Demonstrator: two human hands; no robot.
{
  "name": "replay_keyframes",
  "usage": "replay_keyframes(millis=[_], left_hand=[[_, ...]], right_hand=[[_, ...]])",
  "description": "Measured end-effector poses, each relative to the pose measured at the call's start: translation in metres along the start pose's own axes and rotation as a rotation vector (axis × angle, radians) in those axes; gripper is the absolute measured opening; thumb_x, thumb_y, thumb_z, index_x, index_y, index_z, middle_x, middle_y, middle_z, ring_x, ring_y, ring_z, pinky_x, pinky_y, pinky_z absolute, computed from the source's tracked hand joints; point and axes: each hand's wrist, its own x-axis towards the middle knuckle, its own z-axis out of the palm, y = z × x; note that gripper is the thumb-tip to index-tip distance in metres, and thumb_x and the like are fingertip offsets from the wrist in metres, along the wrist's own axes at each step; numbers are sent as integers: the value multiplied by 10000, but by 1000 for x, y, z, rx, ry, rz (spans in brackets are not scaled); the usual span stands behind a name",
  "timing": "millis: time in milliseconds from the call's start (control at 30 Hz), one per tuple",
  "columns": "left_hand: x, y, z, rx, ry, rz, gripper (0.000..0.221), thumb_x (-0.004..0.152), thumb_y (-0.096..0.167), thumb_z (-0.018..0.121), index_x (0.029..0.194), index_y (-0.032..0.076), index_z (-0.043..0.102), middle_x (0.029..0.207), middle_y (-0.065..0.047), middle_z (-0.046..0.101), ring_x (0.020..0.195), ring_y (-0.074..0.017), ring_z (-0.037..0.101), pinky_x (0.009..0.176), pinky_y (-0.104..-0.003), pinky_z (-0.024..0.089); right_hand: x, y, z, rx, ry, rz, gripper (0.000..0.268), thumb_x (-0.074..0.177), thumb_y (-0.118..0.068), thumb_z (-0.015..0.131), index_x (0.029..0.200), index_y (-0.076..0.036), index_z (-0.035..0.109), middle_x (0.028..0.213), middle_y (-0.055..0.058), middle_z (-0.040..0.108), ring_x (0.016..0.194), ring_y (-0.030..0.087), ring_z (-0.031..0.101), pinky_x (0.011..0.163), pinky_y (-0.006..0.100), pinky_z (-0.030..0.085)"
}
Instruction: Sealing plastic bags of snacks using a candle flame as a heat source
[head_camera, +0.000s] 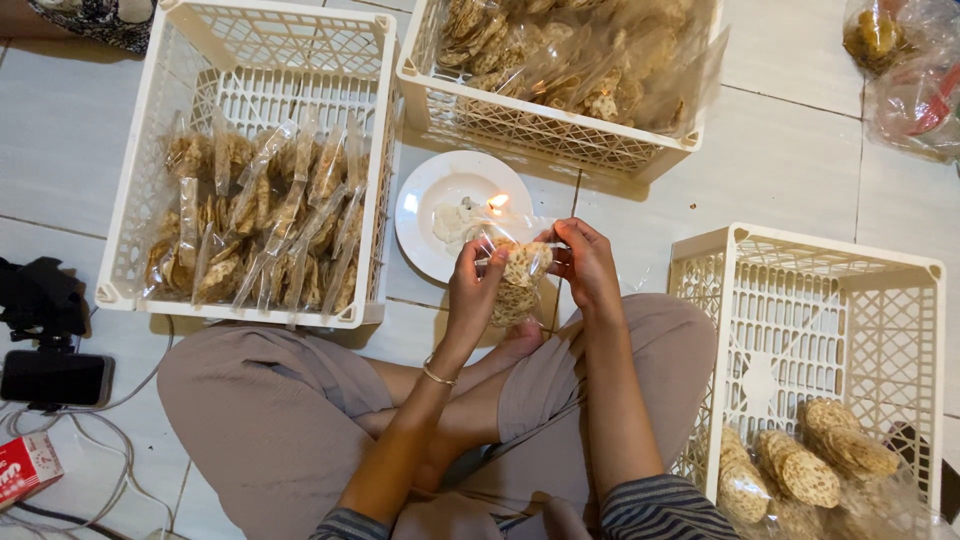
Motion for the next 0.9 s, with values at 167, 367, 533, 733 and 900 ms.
replay_keyframes(millis=[167,367,533,733,900], left_hand=[[2,-9,3,10,-6,0,354,967,429,660,1128,116,615,1085,-136,678,893,-279,702,802,-417,569],[3,-9,6,29,-5,-10,369,961,434,663,1133,110,620,1087,-153,679,907,-312,713,806,-433,576],[4,-9,9,37,-11,-23,383,955,445,668,1153,120,628,1099,-149,678,922,-313,711,816,-441,573],[-1,-2,12,47,-2,-42,385,950,444,669,1155,120,632,1106,-157,682,934,-329,711,822,-451,572],[3,-8,14,40,-23,-1,420,959,476,663,1142,99,629,1081,-172,672,911,-325,701,815,-447,564]], right_hand=[[6,5,-8,-11,17,18,141,973,-215,612,878,-117,650,854,83,711,651,162,718,563,290,623],[10,8,-14,-24,23,28,143,968,-222,624,886,-110,661,861,87,709,653,172,715,564,296,620],[10,7,-18,-18,25,38,146,962,-222,622,876,-110,658,838,73,697,634,159,710,558,282,614],[12,7,-22,-16,34,38,146,956,-220,629,864,-111,661,840,75,696,628,163,706,560,299,618],[16,9,-28,-5,21,61,135,955,-222,625,870,-123,655,834,64,695,631,160,711,559,291,622]])
